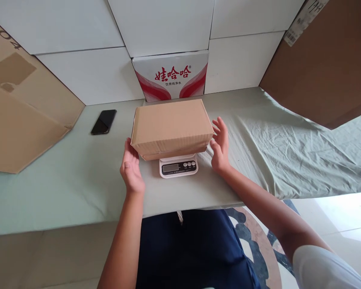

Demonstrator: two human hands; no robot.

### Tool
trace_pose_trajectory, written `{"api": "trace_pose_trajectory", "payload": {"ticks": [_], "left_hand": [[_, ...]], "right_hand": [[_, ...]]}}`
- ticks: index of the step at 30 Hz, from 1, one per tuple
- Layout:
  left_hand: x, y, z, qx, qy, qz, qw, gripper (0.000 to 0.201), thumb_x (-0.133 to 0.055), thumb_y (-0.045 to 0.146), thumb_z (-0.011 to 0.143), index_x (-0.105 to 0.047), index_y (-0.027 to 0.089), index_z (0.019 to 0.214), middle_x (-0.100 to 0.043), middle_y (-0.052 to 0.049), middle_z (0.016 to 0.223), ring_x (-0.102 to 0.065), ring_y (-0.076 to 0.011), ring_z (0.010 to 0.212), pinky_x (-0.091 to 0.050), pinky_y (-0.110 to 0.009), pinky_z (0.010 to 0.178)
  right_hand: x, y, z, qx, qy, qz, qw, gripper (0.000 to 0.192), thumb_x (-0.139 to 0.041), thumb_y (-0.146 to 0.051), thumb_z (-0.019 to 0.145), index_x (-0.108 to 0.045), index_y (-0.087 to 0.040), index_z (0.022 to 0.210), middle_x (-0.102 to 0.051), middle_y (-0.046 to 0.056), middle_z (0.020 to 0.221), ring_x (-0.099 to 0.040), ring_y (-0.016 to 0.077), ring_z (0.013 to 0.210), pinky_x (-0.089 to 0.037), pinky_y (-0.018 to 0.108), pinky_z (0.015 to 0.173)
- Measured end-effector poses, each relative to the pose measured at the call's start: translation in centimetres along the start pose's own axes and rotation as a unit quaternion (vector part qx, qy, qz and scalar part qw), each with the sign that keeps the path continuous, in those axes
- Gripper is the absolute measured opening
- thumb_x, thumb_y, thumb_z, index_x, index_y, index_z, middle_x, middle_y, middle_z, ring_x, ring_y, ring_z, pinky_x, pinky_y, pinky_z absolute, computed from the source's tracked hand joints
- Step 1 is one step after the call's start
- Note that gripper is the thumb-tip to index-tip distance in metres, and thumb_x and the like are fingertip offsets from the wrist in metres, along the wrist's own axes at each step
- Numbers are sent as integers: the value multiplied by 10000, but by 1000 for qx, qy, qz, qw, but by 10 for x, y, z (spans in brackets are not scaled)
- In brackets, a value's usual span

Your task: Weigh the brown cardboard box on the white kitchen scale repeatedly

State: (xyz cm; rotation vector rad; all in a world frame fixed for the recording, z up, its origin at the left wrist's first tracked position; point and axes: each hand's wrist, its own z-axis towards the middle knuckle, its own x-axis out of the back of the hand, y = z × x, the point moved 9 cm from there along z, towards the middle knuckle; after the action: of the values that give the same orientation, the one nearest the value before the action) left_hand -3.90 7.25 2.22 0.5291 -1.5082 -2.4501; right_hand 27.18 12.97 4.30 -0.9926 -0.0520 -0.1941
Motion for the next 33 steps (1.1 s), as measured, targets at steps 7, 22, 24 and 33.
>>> {"api": "trace_pose_trajectory", "payload": {"ticks": [7,22,24,33], "left_hand": [[0,-3,3,-3,6,5,1000,818,-449,789,911,-567,251,1515,-450,-103,1685,-375,-342,1587,-374,-459,1275],[-4,-7,3,-25,-13,60,998,912,-353,852,906,-545,217,1533,-517,-147,1630,-405,-327,1571,-359,-452,1271],[-5,-7,1,-13,-13,56,998,924,-353,877,884,-583,226,1498,-567,-152,1582,-463,-337,1532,-394,-452,1241],[6,-16,0,16,21,68,997,953,-301,908,869,-684,209,1392,-675,-171,1453,-567,-353,1444,-469,-449,1167]], "right_hand": [[16,31,11,-81,60,55,993,695,-456,-675,901,-342,-411,1534,-451,79,1584,-485,381,1449,-424,652,1167],[15,42,18,-129,51,117,983,655,-414,-697,923,-437,-358,1484,-528,95,1562,-567,354,1415,-477,614,1148],[11,32,15,-130,40,137,981,677,-458,-706,913,-455,-344,1486,-540,97,1578,-559,365,1435,-461,630,1175],[-16,-24,2,-98,-71,114,986,657,-564,-480,927,-428,-362,1558,-483,1,1658,-442,325,1535,-435,581,1254]]}}
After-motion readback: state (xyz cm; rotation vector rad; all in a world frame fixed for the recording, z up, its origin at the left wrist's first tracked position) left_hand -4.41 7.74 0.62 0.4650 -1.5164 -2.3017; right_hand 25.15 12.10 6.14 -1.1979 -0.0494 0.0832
